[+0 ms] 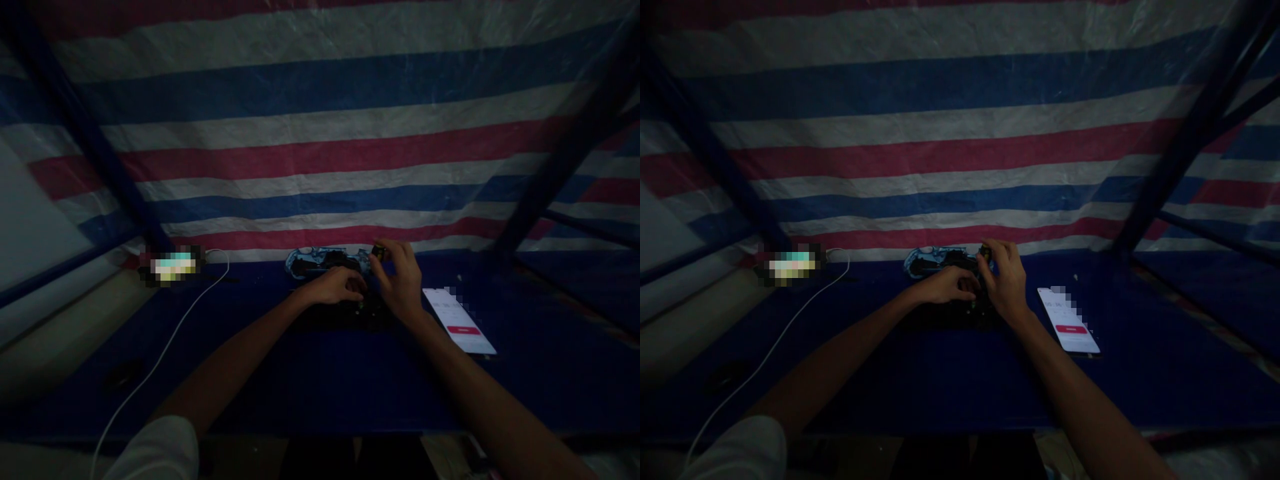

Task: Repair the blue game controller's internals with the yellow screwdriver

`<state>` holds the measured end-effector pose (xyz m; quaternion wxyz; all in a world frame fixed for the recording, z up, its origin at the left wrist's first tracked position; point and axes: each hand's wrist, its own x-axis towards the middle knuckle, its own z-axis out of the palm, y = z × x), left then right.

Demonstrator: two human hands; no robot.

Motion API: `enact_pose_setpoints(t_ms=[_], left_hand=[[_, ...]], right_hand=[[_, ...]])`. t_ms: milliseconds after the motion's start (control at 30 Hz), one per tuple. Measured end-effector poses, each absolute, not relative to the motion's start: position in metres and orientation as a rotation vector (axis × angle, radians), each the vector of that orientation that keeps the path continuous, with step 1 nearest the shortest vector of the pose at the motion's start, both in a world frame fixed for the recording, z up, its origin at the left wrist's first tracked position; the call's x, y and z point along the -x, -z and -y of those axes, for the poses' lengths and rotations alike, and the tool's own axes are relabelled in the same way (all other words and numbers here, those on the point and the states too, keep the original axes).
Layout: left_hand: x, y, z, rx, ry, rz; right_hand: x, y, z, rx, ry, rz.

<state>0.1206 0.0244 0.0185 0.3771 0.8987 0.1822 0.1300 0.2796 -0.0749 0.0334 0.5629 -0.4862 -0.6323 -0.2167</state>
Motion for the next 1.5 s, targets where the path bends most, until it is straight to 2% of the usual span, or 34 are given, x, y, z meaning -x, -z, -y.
enact_pose_setpoints(t_ms=[333,833,1500], left_hand=[[-0.119,-0.018,-0.021,-2.371,-0.393,-0.453],[-0.119,-0.015,-0.017,-2.330,-0.423,-0.493],[-0.117,-0.019,-0.013,-2.380,-0.410,-0.457]], right_hand=[[-0.278,-0.026,0.073,1.181,0.469,1.567],[-0.278,-0.030,0.076,1.125,0.581,1.454],[-0.278,-0.025,0.074,1.216,0.473,1.541]])
